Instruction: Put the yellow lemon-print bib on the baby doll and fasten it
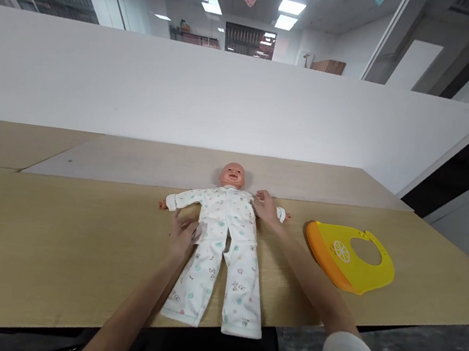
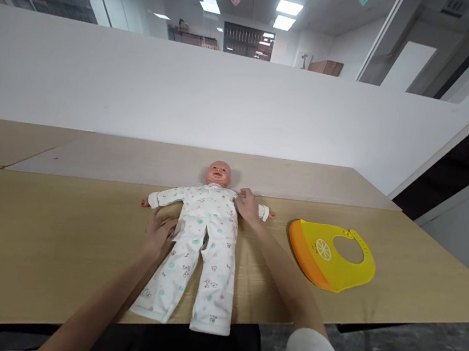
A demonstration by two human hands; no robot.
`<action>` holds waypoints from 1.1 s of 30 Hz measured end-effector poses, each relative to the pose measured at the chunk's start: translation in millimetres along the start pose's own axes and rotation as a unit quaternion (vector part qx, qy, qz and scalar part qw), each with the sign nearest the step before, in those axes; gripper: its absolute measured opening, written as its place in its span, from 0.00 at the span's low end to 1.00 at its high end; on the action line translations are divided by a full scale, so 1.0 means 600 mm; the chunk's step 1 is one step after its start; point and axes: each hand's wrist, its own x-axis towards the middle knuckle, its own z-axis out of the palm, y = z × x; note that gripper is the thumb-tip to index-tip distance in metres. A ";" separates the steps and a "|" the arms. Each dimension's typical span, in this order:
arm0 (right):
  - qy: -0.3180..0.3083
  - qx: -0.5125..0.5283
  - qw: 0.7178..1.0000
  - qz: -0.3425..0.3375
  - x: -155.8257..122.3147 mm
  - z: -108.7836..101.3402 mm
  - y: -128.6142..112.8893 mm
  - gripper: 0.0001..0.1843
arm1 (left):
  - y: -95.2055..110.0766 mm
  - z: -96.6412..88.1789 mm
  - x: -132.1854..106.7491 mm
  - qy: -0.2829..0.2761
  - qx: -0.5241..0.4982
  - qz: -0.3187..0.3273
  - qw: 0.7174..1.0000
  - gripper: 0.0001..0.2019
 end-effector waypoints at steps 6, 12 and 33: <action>0.039 -0.044 0.997 -0.053 -0.168 -0.078 0.065 0.13 | -0.028 -0.158 -0.154 -0.210 0.219 0.325 0.896 0.22; 0.045 -0.069 0.995 -0.062 -0.207 -0.075 0.090 0.12 | -0.030 -0.178 -0.197 -0.129 0.453 0.509 0.720 0.26; 0.041 -0.141 0.988 -0.046 -0.197 -0.059 0.094 0.14 | -0.104 -0.102 -0.321 0.084 0.410 0.582 0.697 0.11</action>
